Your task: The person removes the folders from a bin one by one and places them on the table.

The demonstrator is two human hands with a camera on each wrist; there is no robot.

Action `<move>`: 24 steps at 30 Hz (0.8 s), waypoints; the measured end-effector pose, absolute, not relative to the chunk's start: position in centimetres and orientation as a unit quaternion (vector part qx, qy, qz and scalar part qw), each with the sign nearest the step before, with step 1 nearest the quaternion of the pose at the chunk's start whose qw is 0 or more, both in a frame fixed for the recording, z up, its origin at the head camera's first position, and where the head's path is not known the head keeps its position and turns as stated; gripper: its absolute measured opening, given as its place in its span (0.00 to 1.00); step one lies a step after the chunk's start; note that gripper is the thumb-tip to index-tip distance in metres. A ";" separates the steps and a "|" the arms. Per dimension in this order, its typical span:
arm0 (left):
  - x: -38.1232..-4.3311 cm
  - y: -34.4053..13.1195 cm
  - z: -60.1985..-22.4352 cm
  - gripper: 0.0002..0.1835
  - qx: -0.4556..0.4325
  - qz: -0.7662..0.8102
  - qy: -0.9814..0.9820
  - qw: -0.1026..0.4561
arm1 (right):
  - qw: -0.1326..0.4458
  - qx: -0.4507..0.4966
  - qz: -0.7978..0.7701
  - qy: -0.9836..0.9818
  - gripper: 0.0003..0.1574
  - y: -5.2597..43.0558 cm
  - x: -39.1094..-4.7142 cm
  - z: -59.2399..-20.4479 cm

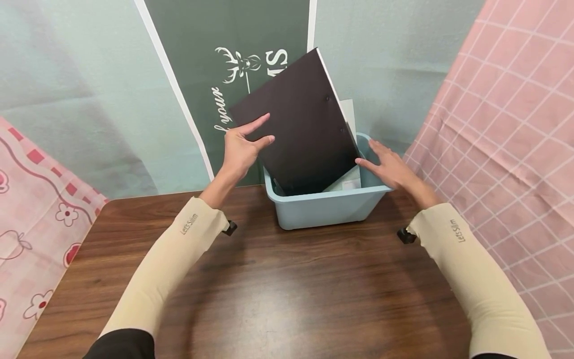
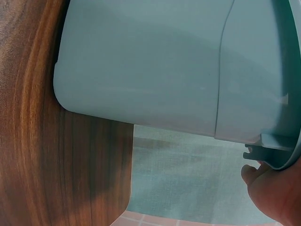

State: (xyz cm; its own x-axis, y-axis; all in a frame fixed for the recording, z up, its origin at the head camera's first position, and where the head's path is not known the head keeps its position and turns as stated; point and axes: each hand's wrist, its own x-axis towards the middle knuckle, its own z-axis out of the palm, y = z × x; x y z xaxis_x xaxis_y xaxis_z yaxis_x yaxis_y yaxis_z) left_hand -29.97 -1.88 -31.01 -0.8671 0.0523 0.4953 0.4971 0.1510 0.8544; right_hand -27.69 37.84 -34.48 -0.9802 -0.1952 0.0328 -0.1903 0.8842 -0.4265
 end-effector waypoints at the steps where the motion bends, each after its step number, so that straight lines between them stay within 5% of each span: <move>1: -30.0 -1.9 -31.0 0.27 -0.183 -0.629 -0.734 0.181 | 0.004 -0.100 -0.219 0.971 0.59 37.8 -27.7 -34.5; 24: -29.3 -4.2 -29.8 0.27 -0.151 -0.683 -0.679 0.220 | 0.004 -0.101 -0.218 0.971 0.57 38.1 -27.6 -34.2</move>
